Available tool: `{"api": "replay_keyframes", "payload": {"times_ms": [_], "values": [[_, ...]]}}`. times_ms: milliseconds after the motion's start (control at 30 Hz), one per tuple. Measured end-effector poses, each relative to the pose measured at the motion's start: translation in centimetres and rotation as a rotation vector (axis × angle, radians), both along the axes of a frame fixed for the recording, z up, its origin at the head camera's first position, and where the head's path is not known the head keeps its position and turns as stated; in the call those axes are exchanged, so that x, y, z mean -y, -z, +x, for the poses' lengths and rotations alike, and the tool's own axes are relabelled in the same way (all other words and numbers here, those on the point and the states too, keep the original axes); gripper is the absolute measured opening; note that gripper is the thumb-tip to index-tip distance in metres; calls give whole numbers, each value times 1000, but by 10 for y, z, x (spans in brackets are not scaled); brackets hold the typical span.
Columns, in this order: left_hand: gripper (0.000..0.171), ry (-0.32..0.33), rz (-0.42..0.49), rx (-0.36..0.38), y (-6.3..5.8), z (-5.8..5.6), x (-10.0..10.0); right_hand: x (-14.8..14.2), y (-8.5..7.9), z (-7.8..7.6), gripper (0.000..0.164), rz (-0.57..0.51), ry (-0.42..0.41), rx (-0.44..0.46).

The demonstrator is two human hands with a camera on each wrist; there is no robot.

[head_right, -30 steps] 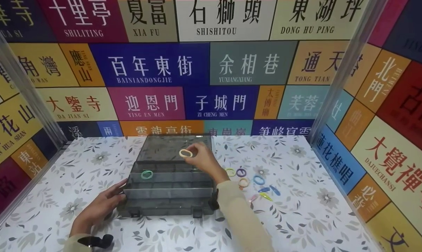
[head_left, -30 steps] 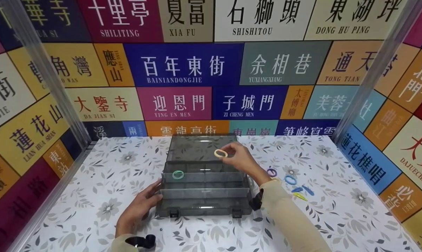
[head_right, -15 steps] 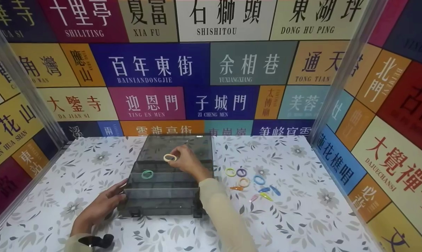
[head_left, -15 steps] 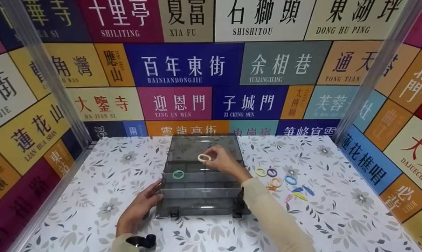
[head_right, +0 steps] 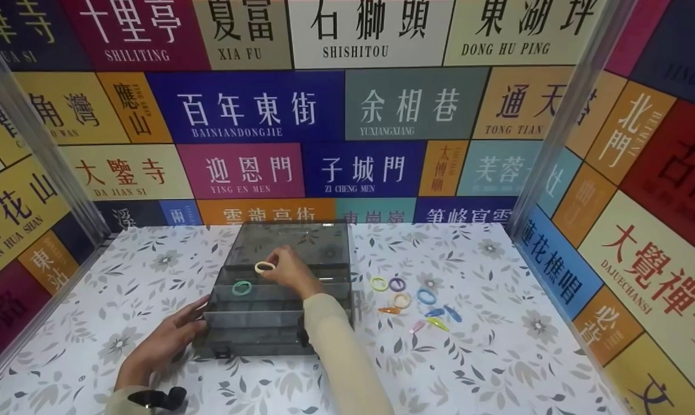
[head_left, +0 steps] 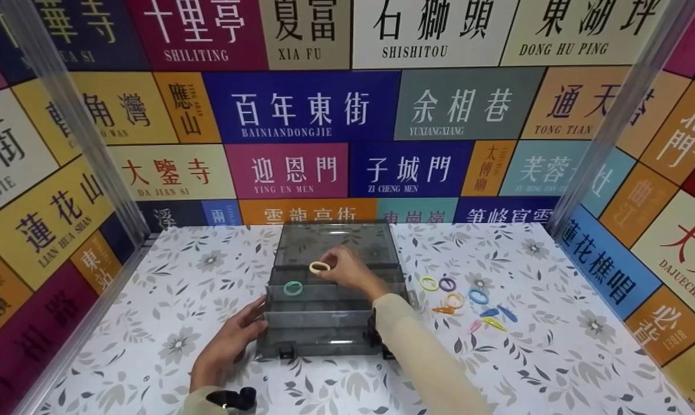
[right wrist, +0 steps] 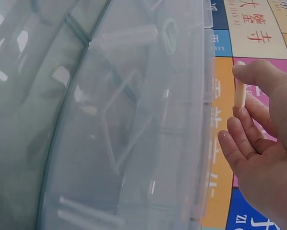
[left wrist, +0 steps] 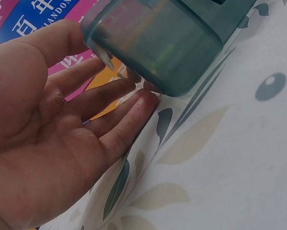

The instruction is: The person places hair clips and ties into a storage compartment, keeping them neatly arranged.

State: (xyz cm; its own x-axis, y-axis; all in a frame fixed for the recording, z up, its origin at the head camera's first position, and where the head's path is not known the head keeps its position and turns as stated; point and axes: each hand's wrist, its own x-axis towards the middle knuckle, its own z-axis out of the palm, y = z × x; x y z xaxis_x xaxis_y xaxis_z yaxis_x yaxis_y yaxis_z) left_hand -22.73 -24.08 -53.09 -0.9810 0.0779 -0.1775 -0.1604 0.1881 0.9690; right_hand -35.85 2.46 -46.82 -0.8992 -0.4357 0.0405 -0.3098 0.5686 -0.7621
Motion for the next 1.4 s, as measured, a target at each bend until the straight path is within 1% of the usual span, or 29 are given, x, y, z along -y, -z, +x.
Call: {"api": "replay_keyframes", "payload": {"times_ms": [133, 300, 367, 500, 600, 733, 933, 1067, 1200, 1300, 1400], "values": [[62, 9, 15, -9, 0, 1, 1, 8, 3, -1, 24, 21, 2, 21], [62, 25, 5, -25, 0, 1, 2, 14, 4, -2, 24, 71, 28, 29], [62, 34, 1, -32, 0, 1, 2, 15, 5, -3, 25, 75, 32, 36], [63, 58, -12, -43, 0, 1, 4, 17, 5, -6, 25, 83, 16, 63], [64, 65, -16, -48, 1, 0, 5, 19, 5, -8, 24, 79, 5, 90], [63, 47, -6, -35, 0, 0, 3, 21, 6, -8, 24, 71, -1, 101], [63, 43, 4, -16, 0, 1, 3, 25, 8, -6, 24, 77, 5, 80], [62, 28, 1, -10, 1, 1, 3, 26, 10, -6, 25, 73, 8, 75], [63, 23, -10, -18, 1, 0, 4, 25, 10, -7, 29, 60, -29, 69], [63, 29, -19, -26, 1, 0, 4, 22, 8, -7, 38, 58, -56, 68], [63, 39, -14, -35, 1, 0, 4, 19, 5, -7, 45, 76, -64, 71]]}}
